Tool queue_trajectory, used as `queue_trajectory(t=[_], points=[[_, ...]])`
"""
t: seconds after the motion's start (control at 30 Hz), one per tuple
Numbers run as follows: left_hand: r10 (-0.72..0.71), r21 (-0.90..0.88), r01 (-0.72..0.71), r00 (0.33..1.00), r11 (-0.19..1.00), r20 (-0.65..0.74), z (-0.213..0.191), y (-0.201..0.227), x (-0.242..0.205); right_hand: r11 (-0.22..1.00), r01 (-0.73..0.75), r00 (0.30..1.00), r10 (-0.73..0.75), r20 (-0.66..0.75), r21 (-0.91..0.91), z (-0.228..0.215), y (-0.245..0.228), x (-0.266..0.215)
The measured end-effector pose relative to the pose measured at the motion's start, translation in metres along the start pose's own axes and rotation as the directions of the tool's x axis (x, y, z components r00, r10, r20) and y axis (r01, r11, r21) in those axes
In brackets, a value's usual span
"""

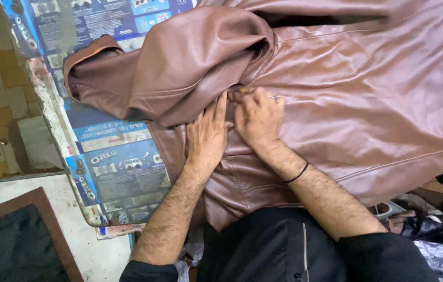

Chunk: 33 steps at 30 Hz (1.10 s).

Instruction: The person wipes the surface of a brown leather jacket with a small cloth, focusing on seams and panels. The jacket is laid flat on a workbench while the person smooths and rubs different areas.

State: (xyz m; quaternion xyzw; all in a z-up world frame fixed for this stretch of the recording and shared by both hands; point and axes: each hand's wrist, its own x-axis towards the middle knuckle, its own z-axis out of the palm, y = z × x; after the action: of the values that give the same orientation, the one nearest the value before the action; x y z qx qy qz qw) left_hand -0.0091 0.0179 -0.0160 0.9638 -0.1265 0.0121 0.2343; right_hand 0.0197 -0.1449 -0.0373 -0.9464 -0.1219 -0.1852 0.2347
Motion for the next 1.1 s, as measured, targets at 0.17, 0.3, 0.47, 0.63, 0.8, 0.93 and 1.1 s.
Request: queue_trajectory(t=[0.17, 0.3, 0.47, 0.63, 0.8, 0.93, 1.1], points=[[-0.010, -0.014, 0.010, 1.000, 1.000, -0.008, 0.000, 0.002, 0.004, 0.999, -0.035, 0.998, 0.033, -0.053, -0.037, -0.008, 0.010, 0.003], [-0.012, -0.020, 0.012, 1.000, 1.000, 0.007, -0.007, 0.006, 0.003, 0.996, 0.091, 0.995, -0.091, 0.030, -0.011, -0.017, 0.018, 0.001], [0.075, 0.084, -0.063, 0.986, 0.995, -0.148, -0.021, 0.014, -0.008, 0.998, -0.044, 0.999, 0.044, -0.024, -0.033, -0.024, 0.021, 0.000], [0.031, 0.162, -0.020, 0.997, 0.987, -0.068, -0.022, 0.005, -0.008, 0.999, 0.019, 0.999, -0.021, 0.031, 0.047, -0.021, 0.008, -0.003], [0.005, 0.143, 0.001, 0.999, 0.990, -0.044, -0.016, -0.004, -0.008, 0.991, 0.089, 0.993, -0.096, 0.069, 0.100, -0.016, 0.000, -0.001], [0.004, 0.142, 0.000, 1.000, 0.990, -0.028, -0.013, -0.007, -0.012, 0.996, 0.049, 0.997, -0.053, 0.062, 0.072, -0.015, -0.004, -0.001], [0.016, 0.074, -0.016, 1.000, 0.997, -0.001, -0.016, -0.010, -0.010, 0.987, 0.103, 0.990, -0.113, 0.082, 0.124, -0.015, -0.014, 0.004]])
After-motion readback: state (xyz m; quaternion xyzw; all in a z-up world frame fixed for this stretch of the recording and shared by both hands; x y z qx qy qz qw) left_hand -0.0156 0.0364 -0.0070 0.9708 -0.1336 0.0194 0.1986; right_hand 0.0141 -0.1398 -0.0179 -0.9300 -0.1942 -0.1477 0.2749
